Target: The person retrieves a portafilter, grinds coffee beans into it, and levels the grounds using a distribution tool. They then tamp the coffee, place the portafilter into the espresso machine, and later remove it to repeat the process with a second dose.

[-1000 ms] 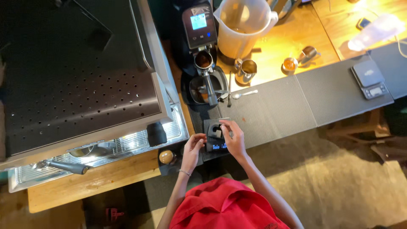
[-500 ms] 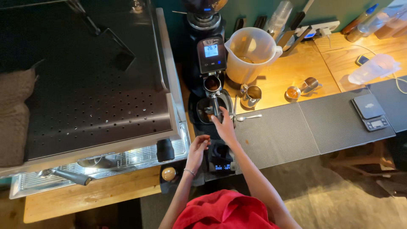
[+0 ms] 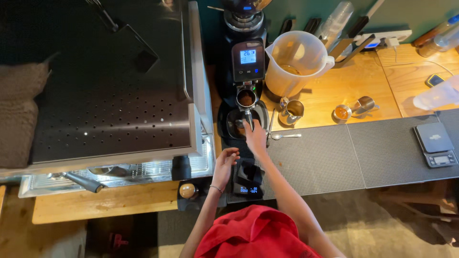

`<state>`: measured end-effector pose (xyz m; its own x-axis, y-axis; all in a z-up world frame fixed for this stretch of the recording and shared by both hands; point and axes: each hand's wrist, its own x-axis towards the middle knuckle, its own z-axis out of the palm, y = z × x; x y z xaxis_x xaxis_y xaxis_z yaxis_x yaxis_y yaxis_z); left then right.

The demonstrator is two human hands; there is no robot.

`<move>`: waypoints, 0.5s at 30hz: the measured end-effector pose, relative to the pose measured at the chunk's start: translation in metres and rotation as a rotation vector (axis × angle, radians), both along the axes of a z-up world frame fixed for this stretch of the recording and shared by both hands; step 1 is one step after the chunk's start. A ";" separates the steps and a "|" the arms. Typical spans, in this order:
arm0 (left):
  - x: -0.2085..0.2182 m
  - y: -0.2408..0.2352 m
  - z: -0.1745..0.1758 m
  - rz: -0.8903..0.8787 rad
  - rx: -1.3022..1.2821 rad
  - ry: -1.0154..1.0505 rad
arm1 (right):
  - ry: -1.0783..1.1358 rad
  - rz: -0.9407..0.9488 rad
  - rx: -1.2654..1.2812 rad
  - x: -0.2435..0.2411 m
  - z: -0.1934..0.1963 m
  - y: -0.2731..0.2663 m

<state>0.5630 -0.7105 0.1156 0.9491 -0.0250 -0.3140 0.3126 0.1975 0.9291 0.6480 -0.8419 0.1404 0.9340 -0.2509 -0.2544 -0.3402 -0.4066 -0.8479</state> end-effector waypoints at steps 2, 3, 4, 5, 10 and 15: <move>-0.001 -0.005 -0.002 0.028 -0.009 0.016 | 0.029 -0.017 -0.012 -0.020 0.020 0.001; 0.000 -0.008 -0.003 0.047 -0.018 0.024 | 0.051 -0.042 -0.025 -0.028 0.030 0.001; 0.000 -0.009 -0.007 0.057 -0.019 0.038 | 0.065 -0.033 -0.026 -0.034 0.021 -0.005; 0.000 -0.011 -0.012 0.073 -0.001 0.038 | 0.028 -0.018 -0.002 -0.040 0.012 -0.011; 0.001 -0.021 -0.032 0.137 -0.008 0.008 | -0.027 0.040 0.048 -0.067 -0.004 -0.037; -0.005 -0.027 -0.031 0.191 0.063 -0.079 | 0.025 0.109 0.024 -0.091 -0.004 -0.056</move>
